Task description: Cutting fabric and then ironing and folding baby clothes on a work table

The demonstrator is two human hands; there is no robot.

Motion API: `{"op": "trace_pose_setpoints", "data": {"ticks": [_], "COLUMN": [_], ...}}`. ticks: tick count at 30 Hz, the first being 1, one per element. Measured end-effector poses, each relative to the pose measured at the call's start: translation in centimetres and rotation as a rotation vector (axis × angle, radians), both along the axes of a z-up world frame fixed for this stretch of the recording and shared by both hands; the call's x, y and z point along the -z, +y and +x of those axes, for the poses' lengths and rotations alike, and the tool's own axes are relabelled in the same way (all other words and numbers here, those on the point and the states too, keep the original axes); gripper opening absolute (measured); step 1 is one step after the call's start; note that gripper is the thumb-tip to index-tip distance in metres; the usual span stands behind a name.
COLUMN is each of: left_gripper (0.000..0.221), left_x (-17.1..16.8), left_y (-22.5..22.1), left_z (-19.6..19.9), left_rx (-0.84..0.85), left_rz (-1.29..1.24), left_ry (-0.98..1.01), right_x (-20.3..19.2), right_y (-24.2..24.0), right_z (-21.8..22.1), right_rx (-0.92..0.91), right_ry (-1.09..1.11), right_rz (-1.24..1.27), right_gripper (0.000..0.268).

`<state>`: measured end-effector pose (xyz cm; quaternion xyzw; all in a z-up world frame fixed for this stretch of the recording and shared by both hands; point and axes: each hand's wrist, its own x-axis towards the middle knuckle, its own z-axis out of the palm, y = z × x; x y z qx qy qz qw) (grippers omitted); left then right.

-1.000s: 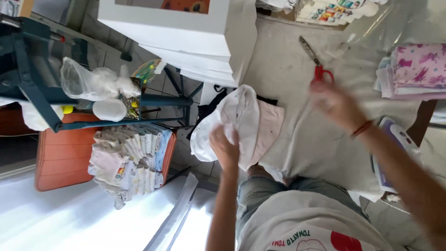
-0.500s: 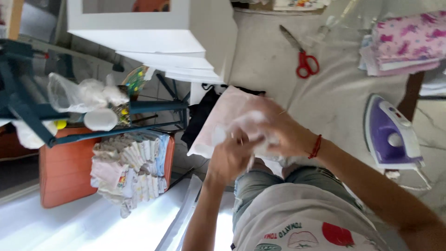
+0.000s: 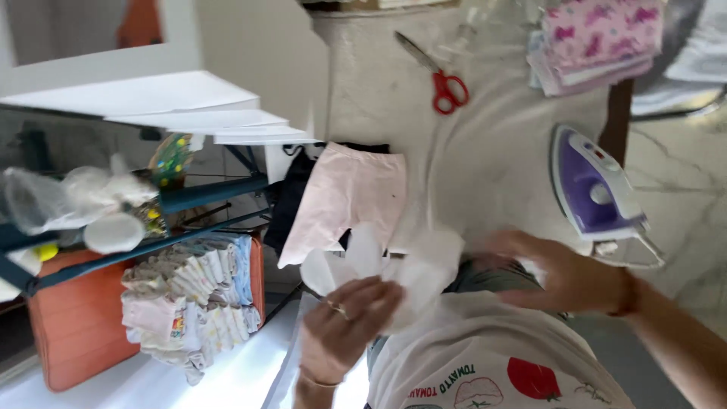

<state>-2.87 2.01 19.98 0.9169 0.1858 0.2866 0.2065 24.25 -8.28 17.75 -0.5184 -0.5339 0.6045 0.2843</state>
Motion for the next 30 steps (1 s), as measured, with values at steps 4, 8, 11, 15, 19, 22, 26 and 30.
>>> {"op": "trace_pose_setpoints", "data": {"ticks": [4, 8, 11, 15, 19, 22, 26, 30], "left_gripper": [0.017, 0.008, 0.006, 0.011, 0.007, 0.017, 0.047, 0.016], "left_x": [-1.8, -2.1, -1.1, -2.6, 1.7, 6.9, 16.2, 22.7], "left_y": [-1.1, -1.9, -2.2, -0.9, 1.7, 5.6, 9.4, 5.9], "left_z": [3.7, 2.5, 1.5, 2.3, 4.2, 8.9, 14.1, 15.8], "left_rx": [0.159, 0.075, 0.015, -0.038, -0.128, -0.200, -0.358, -0.471], "left_rz": [0.013, 0.081, 0.137, 0.023, 0.071, -0.002, -0.120, 0.402], "left_ry": [-0.036, -0.106, -0.083, 0.158, 0.347, 0.383, 0.354, 0.243], "right_x": [1.4, 1.1, 2.4, 1.1, 2.5, 1.2, 7.7, 9.7], "right_y": [1.0, 1.2, -1.1, -3.4, -3.4, 1.9, 4.3, 1.3], "right_z": [-2.6, -2.4, 0.5, 4.9, 10.0, 10.9, 13.3, 11.8], "right_rx": [-0.015, -0.161, -0.157, -0.150, -0.234, -0.126, 0.174, 0.419], "right_ry": [-0.269, -0.261, -0.287, -0.540, -0.589, -0.817, -1.083, -1.055], "right_rz": [0.369, 0.657, 0.419, -0.332, -0.198, -0.612, -0.123, 0.570], "right_gripper": [0.056, 0.029, 0.058, 0.040, 0.031, 0.038, 0.032, 0.022]}}
